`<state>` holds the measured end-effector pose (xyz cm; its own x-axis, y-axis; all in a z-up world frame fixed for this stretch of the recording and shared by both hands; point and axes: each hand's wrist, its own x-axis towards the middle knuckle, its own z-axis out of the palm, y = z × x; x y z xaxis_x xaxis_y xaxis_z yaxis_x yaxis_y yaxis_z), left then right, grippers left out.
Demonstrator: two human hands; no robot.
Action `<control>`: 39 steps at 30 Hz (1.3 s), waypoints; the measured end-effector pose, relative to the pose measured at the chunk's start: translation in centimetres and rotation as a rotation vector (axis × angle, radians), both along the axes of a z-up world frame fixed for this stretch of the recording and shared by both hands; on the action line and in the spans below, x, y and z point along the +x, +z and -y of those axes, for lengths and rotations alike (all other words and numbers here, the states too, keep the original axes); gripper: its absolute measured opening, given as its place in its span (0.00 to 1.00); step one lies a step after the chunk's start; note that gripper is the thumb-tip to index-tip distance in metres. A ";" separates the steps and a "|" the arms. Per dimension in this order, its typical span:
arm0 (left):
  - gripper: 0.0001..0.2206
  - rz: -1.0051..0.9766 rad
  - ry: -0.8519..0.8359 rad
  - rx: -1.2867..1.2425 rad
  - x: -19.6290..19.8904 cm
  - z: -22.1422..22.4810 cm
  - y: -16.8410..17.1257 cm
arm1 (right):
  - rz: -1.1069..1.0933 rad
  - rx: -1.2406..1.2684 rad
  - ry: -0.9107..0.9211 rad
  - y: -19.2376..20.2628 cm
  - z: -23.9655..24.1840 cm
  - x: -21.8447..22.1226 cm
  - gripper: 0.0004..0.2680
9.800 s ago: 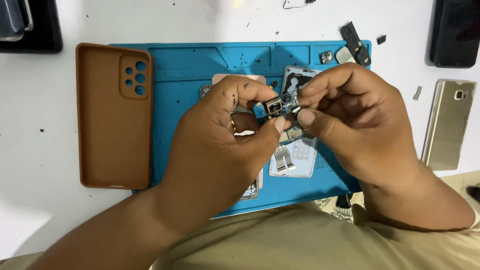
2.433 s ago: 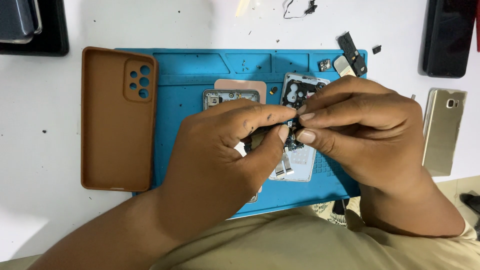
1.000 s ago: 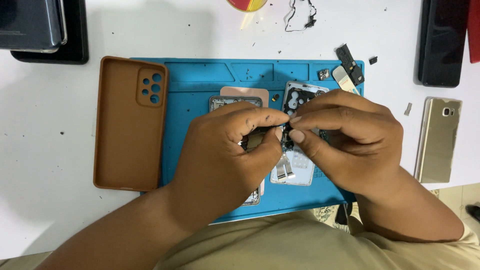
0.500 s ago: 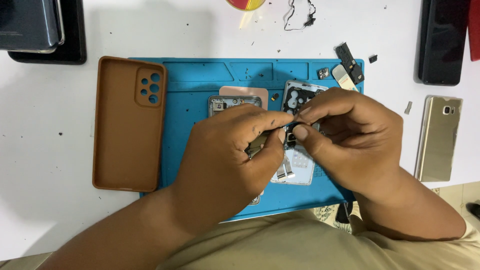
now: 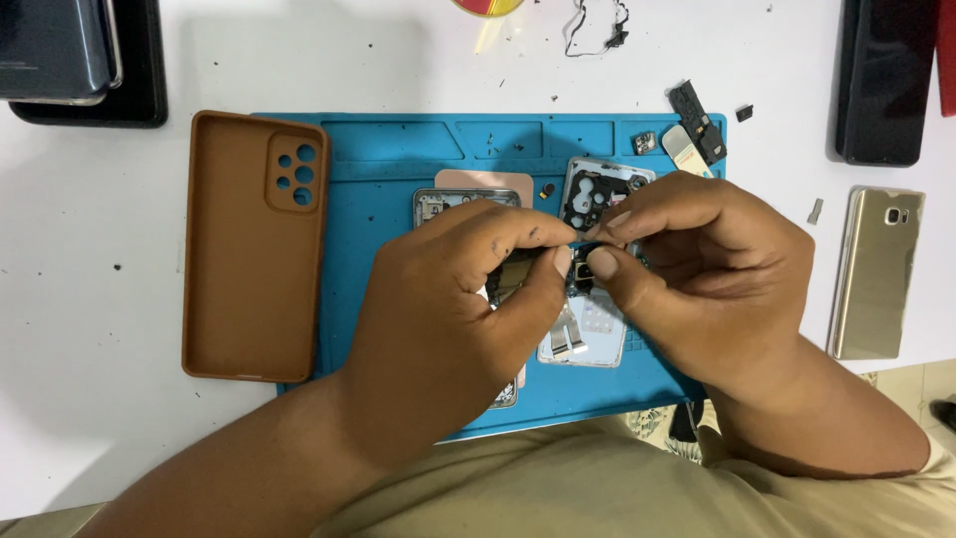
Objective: Disassembling and reassembling internal components of a mobile phone, including the motherboard and camera modules, using specialized tools.
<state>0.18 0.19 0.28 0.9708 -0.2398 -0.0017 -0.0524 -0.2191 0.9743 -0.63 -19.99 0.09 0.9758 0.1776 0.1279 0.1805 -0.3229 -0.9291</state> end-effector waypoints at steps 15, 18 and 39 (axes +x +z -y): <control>0.05 -0.066 -0.057 -0.067 -0.1 0.1 -0.5 | -0.015 0.021 0.008 -0.6 -0.1 -0.3 0.08; 0.06 -0.104 -0.040 -0.074 -0.1 0.1 -0.2 | -0.048 0.036 -0.001 -0.4 -0.1 -0.1 0.07; 0.10 -0.183 0.177 -0.103 0.5 -0.4 0.1 | -0.370 0.083 0.257 -0.6 0.2 0.7 0.13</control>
